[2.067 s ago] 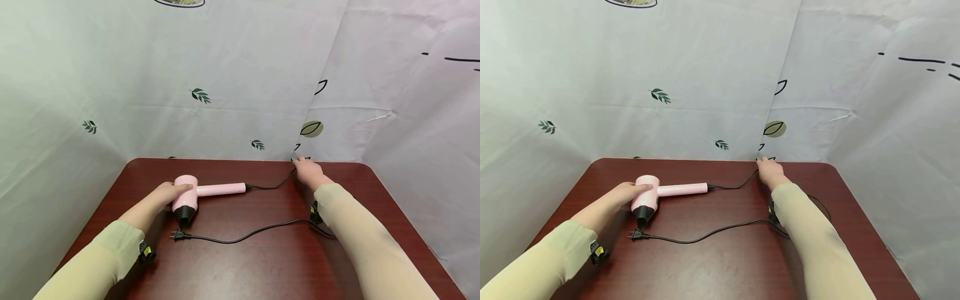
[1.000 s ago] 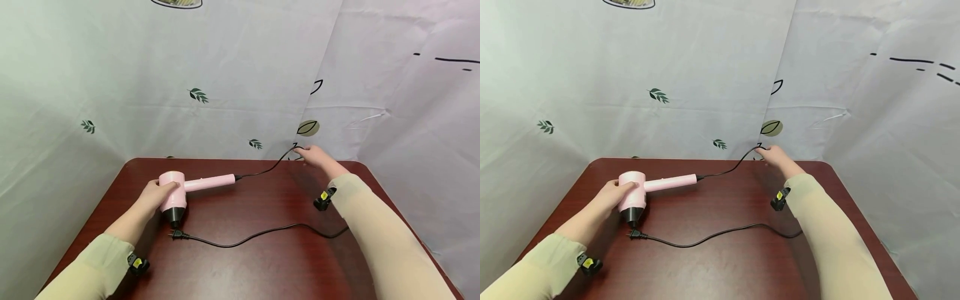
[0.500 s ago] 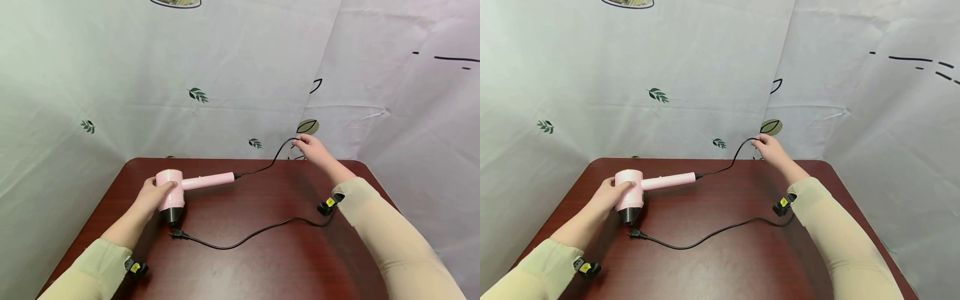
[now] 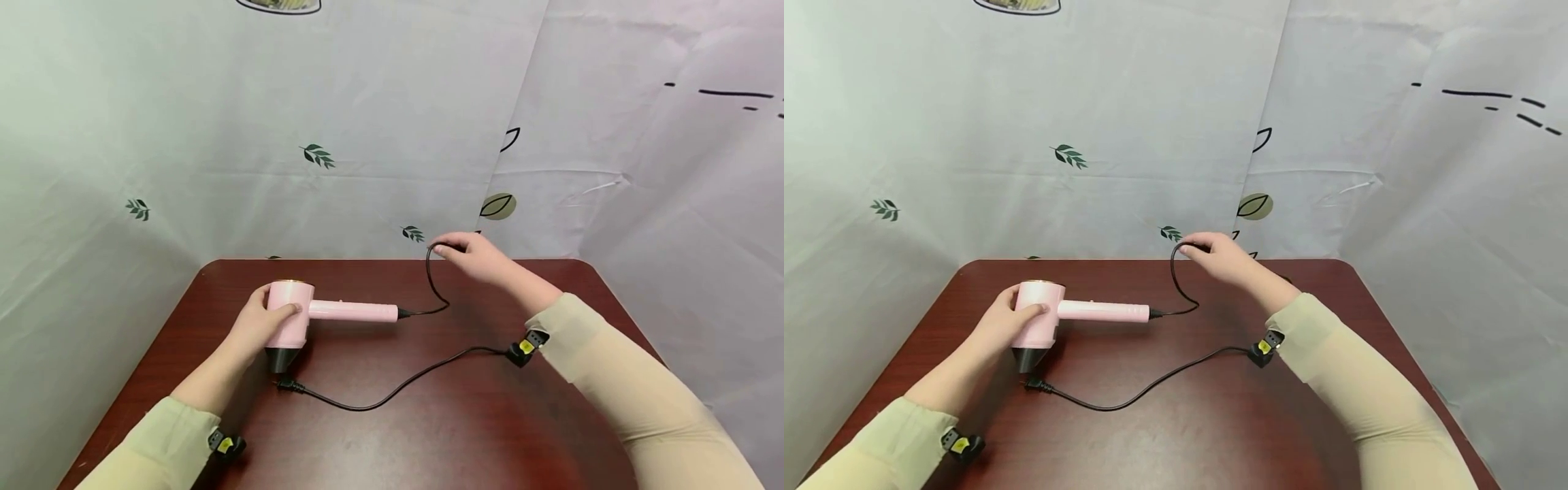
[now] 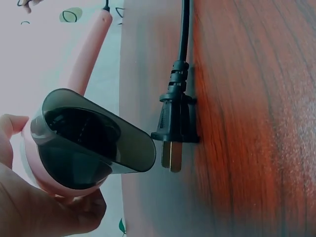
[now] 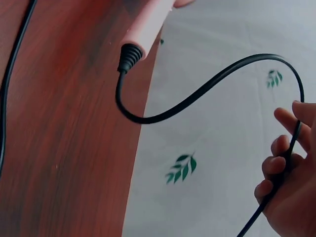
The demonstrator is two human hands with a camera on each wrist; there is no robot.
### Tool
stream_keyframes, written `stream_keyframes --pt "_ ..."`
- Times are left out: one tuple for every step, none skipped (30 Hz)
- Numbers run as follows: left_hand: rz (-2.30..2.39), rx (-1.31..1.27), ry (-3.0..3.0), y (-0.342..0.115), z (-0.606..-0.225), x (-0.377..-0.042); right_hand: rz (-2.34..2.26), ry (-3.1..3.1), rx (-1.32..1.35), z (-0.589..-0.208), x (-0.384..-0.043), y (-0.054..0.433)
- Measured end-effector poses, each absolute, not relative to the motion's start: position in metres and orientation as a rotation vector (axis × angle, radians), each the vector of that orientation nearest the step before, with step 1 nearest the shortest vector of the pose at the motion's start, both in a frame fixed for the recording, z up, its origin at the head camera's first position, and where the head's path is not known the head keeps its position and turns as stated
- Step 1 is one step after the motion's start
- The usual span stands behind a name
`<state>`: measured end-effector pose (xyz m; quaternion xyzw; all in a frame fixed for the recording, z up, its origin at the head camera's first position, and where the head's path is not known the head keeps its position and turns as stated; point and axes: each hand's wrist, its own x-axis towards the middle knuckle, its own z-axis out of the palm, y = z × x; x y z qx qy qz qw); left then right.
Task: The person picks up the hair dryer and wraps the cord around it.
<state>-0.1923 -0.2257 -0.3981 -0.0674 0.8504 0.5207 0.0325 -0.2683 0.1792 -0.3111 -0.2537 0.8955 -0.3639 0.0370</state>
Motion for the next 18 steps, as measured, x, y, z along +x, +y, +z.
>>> stream_keyframes --pt "1.596 -0.182 2.631 -0.225 -0.398 -0.192 -1.086 2.739 -0.806 -0.311 -0.267 0.175" --pt "1.587 -0.156 2.645 -0.223 -0.397 -0.191 -1.056 2.732 -0.831 -0.311 -0.265 0.172" --pt "1.577 -0.134 2.657 -0.222 -0.397 -0.191 -1.022 2.728 -0.857 -0.312 -0.264 0.168" --pt "1.561 -0.107 2.674 -0.221 -0.397 -0.191 -0.991 2.723 -0.880 -0.312 -0.262 0.164" --pt "1.546 -0.085 2.689 -0.220 -0.398 -0.191 -0.963 2.719 -0.898 -0.313 -0.260 0.160" --pt "1.532 -0.056 2.701 -0.219 -0.398 -0.190 -0.938 2.716 -0.916 -0.314 -0.258 0.156" --pt "1.519 -0.032 2.715 -0.217 -0.398 -0.190 -0.915 2.712 -0.940 -0.315 -0.256 0.152" --pt "1.513 -0.004 2.721 -0.216 -0.399 -0.190 -0.893 2.706 -0.957 -0.315 -0.254 0.147" --pt "1.506 0.023 2.730 -0.215 -0.399 -0.190 -0.869 2.702 -0.974 -0.316 -0.252 0.143" --pt "1.499 0.049 2.739 -0.214 -0.400 -0.189 -0.848 2.699 -0.995 -0.317 -0.250 0.139" --pt "1.507 0.069 2.734 -0.213 -0.400 -0.189 -0.825 2.696 -1.016 -0.319 -0.248 0.135" --pt "1.515 0.097 2.729 -0.211 -0.400 -0.188 -0.797 2.698 -1.033 -0.320 -0.247 0.131" --pt "1.526 0.114 2.721 -0.210 -0.400 -0.188 -0.768 2.703 -1.047 -0.322 -0.246 0.128" --pt "1.528 0.137 2.720 -0.209 -0.400 -0.187 -0.740 2.709 -1.054 -0.324 -0.245 0.124" --pt "1.523 0.156 2.728 -0.208 -0.399 -0.186 -0.713 2.717 -1.064 -0.326 -0.245 0.121" --pt "1.521 0.176 2.729 -0.207 -0.399 -0.185 -0.697 2.720 -1.073 -0.327 -0.244 0.118" --pt "1.526 0.196 2.725 -0.206 -0.398 -0.185 -0.682 2.726 -1.076 -0.329 -0.244 0.115" --pt "1.523 0.217 2.728 -0.205 -0.398 -0.184 -0.669 2.734 -1.077 -0.331 -0.243 0.112"
